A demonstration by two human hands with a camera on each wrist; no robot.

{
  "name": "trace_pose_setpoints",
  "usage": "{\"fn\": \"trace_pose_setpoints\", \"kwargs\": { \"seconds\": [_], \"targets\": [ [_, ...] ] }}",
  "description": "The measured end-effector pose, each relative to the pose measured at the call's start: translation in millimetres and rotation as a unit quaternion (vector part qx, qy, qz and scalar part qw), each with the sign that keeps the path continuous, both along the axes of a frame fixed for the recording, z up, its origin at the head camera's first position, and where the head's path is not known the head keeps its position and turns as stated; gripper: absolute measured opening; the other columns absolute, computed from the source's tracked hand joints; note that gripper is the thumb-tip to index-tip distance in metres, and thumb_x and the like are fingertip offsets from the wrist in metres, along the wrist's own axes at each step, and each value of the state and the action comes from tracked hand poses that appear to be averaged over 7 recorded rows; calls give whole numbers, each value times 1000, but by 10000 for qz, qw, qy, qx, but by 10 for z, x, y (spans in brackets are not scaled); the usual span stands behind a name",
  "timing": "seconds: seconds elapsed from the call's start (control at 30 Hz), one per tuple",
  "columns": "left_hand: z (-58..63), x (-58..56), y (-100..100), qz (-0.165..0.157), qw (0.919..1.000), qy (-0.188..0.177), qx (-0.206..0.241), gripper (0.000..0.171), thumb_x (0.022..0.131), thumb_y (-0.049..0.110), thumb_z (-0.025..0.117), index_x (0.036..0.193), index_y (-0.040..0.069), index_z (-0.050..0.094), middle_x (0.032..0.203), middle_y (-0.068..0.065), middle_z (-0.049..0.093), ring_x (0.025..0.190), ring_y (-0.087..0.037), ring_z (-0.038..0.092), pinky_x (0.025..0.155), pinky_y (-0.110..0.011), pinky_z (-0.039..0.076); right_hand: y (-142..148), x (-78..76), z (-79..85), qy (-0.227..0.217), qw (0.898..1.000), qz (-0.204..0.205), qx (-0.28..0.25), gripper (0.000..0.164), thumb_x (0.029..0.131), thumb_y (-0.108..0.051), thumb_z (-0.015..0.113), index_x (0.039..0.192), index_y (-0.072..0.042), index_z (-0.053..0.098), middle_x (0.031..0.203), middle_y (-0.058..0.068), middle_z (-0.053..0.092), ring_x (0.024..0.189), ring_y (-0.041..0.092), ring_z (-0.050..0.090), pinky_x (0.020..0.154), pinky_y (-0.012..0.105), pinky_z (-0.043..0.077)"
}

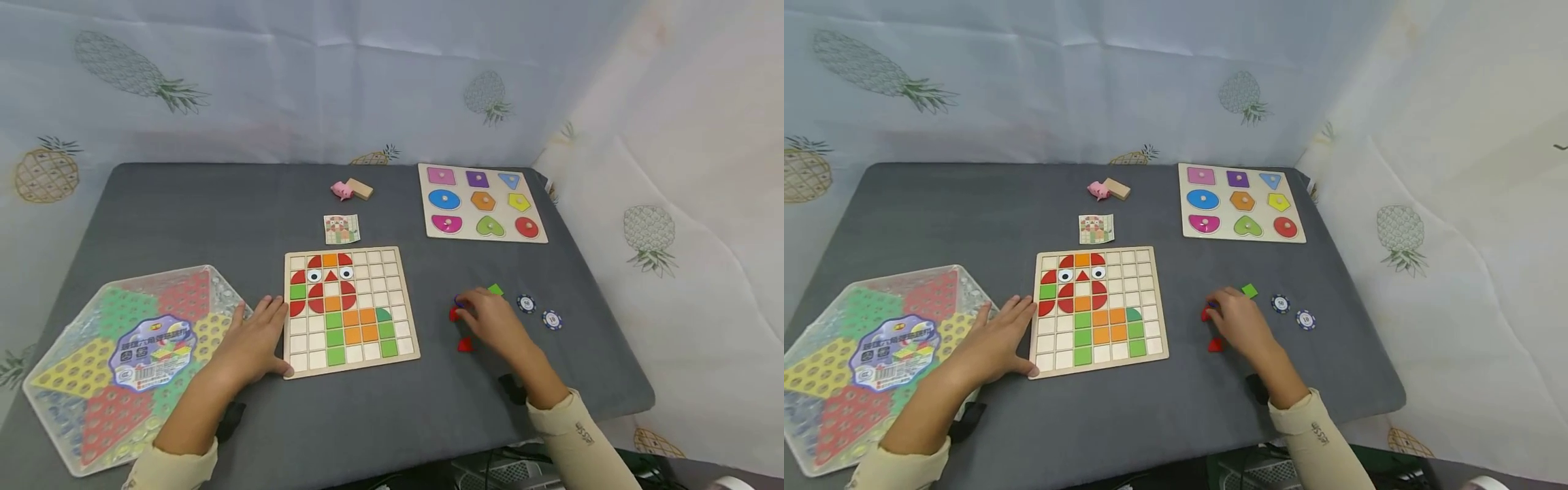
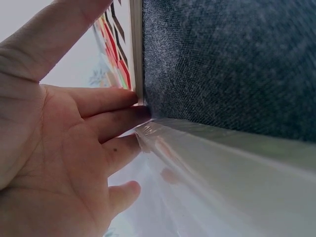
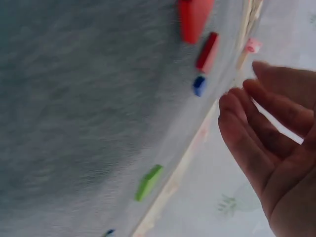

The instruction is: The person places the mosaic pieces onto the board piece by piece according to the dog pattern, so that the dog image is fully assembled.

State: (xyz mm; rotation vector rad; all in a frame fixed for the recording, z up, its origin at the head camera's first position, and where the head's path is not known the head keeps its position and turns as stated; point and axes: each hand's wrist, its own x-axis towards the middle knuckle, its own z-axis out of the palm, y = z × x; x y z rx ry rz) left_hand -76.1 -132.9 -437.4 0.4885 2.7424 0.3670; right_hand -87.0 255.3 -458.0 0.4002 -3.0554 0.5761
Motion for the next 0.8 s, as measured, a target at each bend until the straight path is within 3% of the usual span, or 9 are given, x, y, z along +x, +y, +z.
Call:
{"fn": "trace_pose_setpoints", "kwargs": {
  "seconds": [0.17, 0.33, 0.57, 0.7, 0.8],
  "targets": [
    [-7, 12, 13, 14, 9999, -61, -105, 108, 53, 34, 85, 136, -7, 31, 142, -26, 27, 133, -41, 19, 104, -60, 3, 105, 61, -128, -416, 9988, 242, -2, 21, 75, -16, 73, 93, -8, 67, 87, 2, 63, 78, 13, 61, 69, 31, 51],
    [-3, 19, 18, 37, 9999, -96, -98, 107, 54, 34, 85, 137, -7, 31, 142, -25, 27, 133, -41, 18, 105, -60, 3, 75, 53, -155, -241, 9997, 23, 39, 17, 74, -16, 75, 87, -9, 69, 81, 0, 62, 72, 11, 58, 65, 29, 50],
    [-21, 24, -1, 112, 9999, -63, -63, 107, 55, 34, 85, 137, -7, 30, 143, -26, 26, 133, -41, 18, 105, -59, 2, -26, -50, -96, -177, 9985, 12, 514, 17, 74, -22, 74, 83, -10, 65, 73, 0, 58, 63, 11, 51, 57, 29, 46],
    [-21, 12, 1, 88, 9999, -23, -64, 107, 54, 33, 85, 137, -7, 30, 143, -25, 27, 133, -41, 18, 105, -59, 2, -95, -78, -42, -319, 9988, 163, 322, 20, 72, -13, 75, 87, -10, 63, 78, 1, 58, 69, 13, 53, 61, 31, 48],
    [-15, 2, 13, 59, 10000, -19, -65, 108, 53, 33, 86, 137, -7, 30, 143, -25, 27, 133, -41, 18, 105, -59, 2, -189, -148, 28, -533, 9976, 404, -161, 19, 73, -9, 74, 90, -11, 65, 83, -1, 60, 73, 11, 55, 65, 29, 49]
  ]
}}
